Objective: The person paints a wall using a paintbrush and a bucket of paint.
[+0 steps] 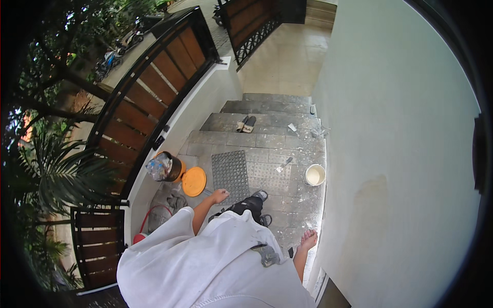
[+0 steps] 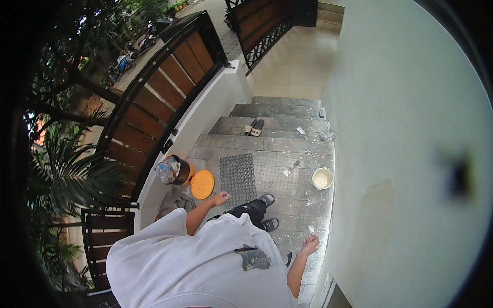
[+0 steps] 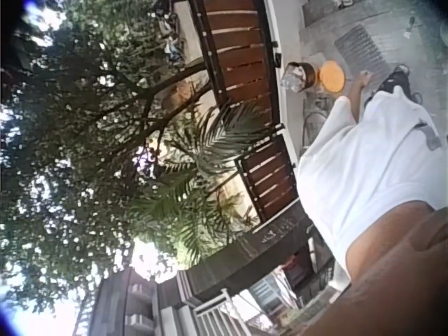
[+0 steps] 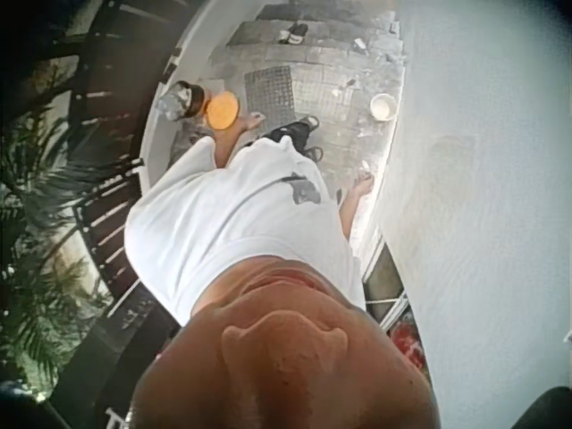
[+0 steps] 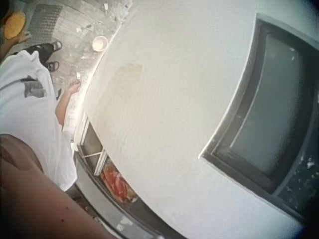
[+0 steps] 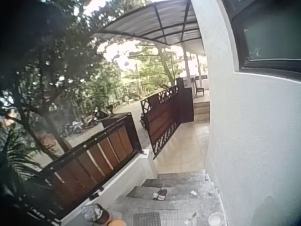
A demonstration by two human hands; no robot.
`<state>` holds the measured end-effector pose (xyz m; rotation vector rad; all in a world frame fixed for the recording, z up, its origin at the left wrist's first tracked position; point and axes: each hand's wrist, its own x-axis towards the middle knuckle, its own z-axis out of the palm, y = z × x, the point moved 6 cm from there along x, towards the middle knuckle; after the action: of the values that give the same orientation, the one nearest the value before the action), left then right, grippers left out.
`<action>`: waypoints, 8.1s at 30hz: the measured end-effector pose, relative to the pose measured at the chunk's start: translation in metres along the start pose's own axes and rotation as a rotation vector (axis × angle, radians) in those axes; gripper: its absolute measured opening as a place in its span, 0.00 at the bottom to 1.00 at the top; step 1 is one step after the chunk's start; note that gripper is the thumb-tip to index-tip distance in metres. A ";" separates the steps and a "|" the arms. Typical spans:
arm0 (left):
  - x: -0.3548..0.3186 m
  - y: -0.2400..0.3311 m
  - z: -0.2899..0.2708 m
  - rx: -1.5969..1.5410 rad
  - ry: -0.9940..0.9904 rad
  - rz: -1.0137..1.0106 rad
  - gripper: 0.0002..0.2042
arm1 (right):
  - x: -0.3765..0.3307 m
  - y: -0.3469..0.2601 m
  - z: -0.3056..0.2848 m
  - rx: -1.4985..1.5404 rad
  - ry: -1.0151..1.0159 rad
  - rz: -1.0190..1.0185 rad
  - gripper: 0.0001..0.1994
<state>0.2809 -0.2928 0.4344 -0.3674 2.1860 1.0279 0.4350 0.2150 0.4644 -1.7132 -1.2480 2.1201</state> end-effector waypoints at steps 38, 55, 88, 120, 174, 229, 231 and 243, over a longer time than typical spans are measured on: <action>0.293 0.094 -0.212 0.227 -0.093 0.025 0.16 | -0.040 -0.053 0.122 -0.517 0.758 -0.516 0.07; 0.349 0.295 -0.075 0.277 -0.467 0.038 0.16 | 0.059 -0.021 0.092 0.164 0.924 -0.367 0.13; 0.389 0.607 0.095 1.306 -1.213 0.664 0.17 | 0.065 -0.137 0.324 1.352 0.816 -0.463 0.16; 0.455 0.754 0.264 1.897 -1.128 0.523 0.17 | 0.187 -0.246 0.241 1.358 1.362 -0.520 0.12; 0.589 0.311 0.505 0.491 -0.827 -0.433 0.13 | 0.194 0.133 0.463 1.241 1.662 0.313 0.13; -0.017 0.755 0.169 1.091 -1.947 0.314 0.11 | -0.142 -0.299 0.330 0.407 1.207 -0.493 0.11; -0.010 0.765 0.172 1.072 -1.976 0.300 0.11 | -0.125 -0.279 0.339 0.769 1.236 -0.581 0.13; 0.038 0.787 0.197 1.127 -1.922 0.241 0.10 | -0.065 -0.270 0.395 1.064 1.328 -0.649 0.12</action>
<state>-0.0557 0.3684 0.7661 1.0209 0.6264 -0.1407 0.0153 0.1523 0.6953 -1.3268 -0.1053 0.6039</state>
